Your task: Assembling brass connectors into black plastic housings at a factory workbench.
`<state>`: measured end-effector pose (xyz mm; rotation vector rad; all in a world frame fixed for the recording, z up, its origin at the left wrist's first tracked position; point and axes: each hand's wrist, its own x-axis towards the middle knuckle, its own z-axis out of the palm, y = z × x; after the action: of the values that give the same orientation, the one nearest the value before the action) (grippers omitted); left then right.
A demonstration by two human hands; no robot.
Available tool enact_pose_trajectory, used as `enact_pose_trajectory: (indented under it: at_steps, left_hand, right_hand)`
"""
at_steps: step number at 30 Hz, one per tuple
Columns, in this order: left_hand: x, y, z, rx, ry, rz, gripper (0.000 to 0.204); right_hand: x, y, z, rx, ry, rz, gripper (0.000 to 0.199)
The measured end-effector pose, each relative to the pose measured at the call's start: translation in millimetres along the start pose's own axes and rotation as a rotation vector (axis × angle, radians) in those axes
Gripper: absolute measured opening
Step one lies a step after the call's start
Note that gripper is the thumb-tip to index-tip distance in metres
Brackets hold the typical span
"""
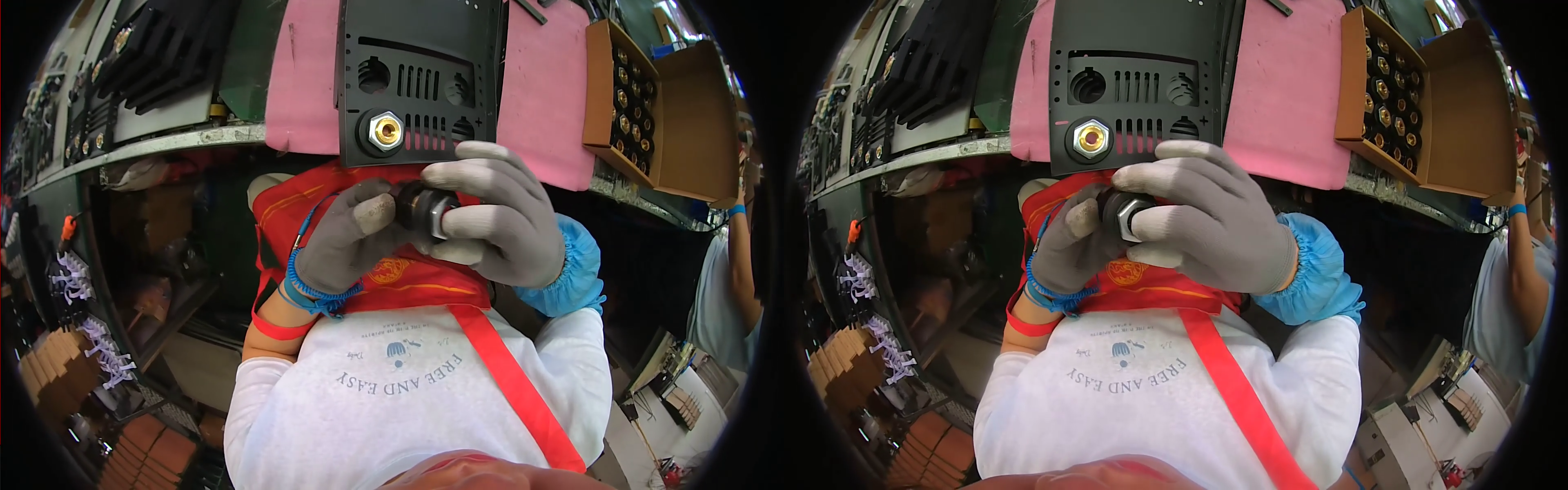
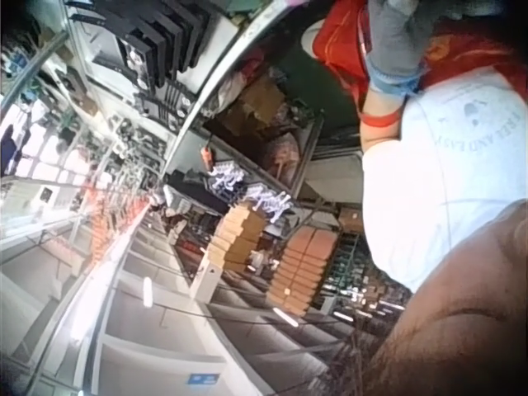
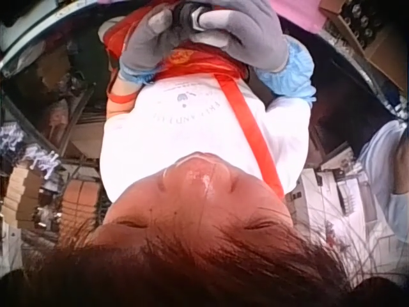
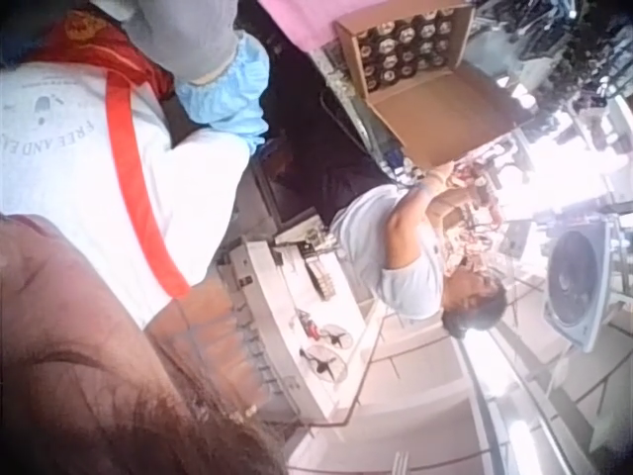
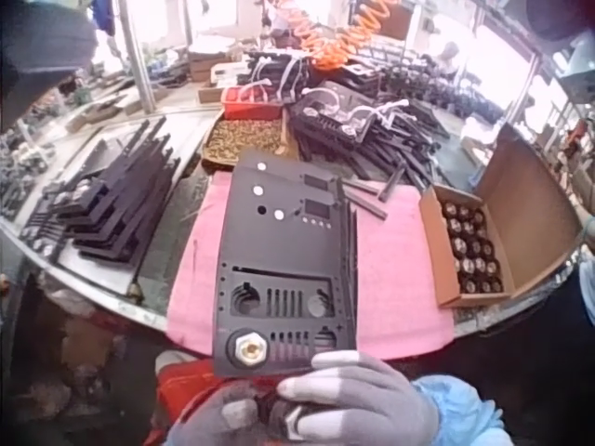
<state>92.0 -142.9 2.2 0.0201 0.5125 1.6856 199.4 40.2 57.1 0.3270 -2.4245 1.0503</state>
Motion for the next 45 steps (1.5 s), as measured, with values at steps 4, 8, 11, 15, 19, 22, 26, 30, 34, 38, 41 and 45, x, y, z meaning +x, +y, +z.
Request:
enact_pose_trajectory:
  at_steps: [4, 8, 11, 15, 19, 22, 26, 30, 34, 38, 41, 45]
  left_hand:
    - [13.1, -2.6, -16.8, 0.152, 0.064, 0.034, 0.031]
    - [32.3, -10.3, -0.1, 0.306, 0.152, 0.045, 0.039]
    - [39.2, -19.2, 4.3, 0.33, 0.16, 0.054, 0.042]
    - [38.7, -25.1, -5.9, 0.286, 0.11, 0.052, 0.038]
    - [40.7, -32.1, -51.4, 0.865, -0.182, 0.265, 0.039]
    - [32.5, -29.5, -46.7, 2.268, -0.051, 0.816, 0.042]
    - [36.6, -40.1, -65.6, 3.272, 0.151, 1.58, 0.051]
    - [32.3, -31.9, -53.9, 3.235, 0.066, 1.048, 0.055]
    - [19.9, -17.3, -63.0, 3.328, -0.336, 0.983, 0.045]
    - [19.1, -37.9, -54.7, 1.901, -0.072, 0.739, 0.041]
    - [22.3, -20.7, -13.6, 2.754, 0.09, 0.73, 0.039]
    - [22.8, -5.5, 22.6, 0.724, 0.013, 0.182, 0.034]
  right_hand:
    - [13.5, 42.6, -19.9, 0.024, 0.253, 0.079, 0.031]
    - [28.2, 103.0, -19.7, -0.398, 0.21, 0.038, 0.025]
    - [18.5, 148.7, 9.9, -0.193, 0.427, -0.379, 0.044]
    - [10.0, 86.7, 2.7, -0.32, 0.17, 0.211, 0.022]
    - [-2.8, 71.8, 10.8, -0.346, 0.171, 0.142, 0.026]
    - [-9.4, 63.8, 15.7, -0.272, 0.192, 0.209, 0.026]
    - [-7.6, 64.5, 23.3, -0.025, 0.341, 0.273, 0.025]
    - [-2.4, 65.6, 24.6, -0.071, 0.321, 0.297, 0.026]
    - [1.3, 64.1, 22.2, -0.064, 0.284, 0.274, 0.025]
    - [4.0, 60.4, 21.8, 0.037, 0.337, 0.384, 0.021]
    - [-1.1, 70.5, 10.9, 0.176, 0.259, 0.36, 0.021]
    - [-3.8, 74.6, -23.3, 0.224, -0.222, 0.136, 0.026]
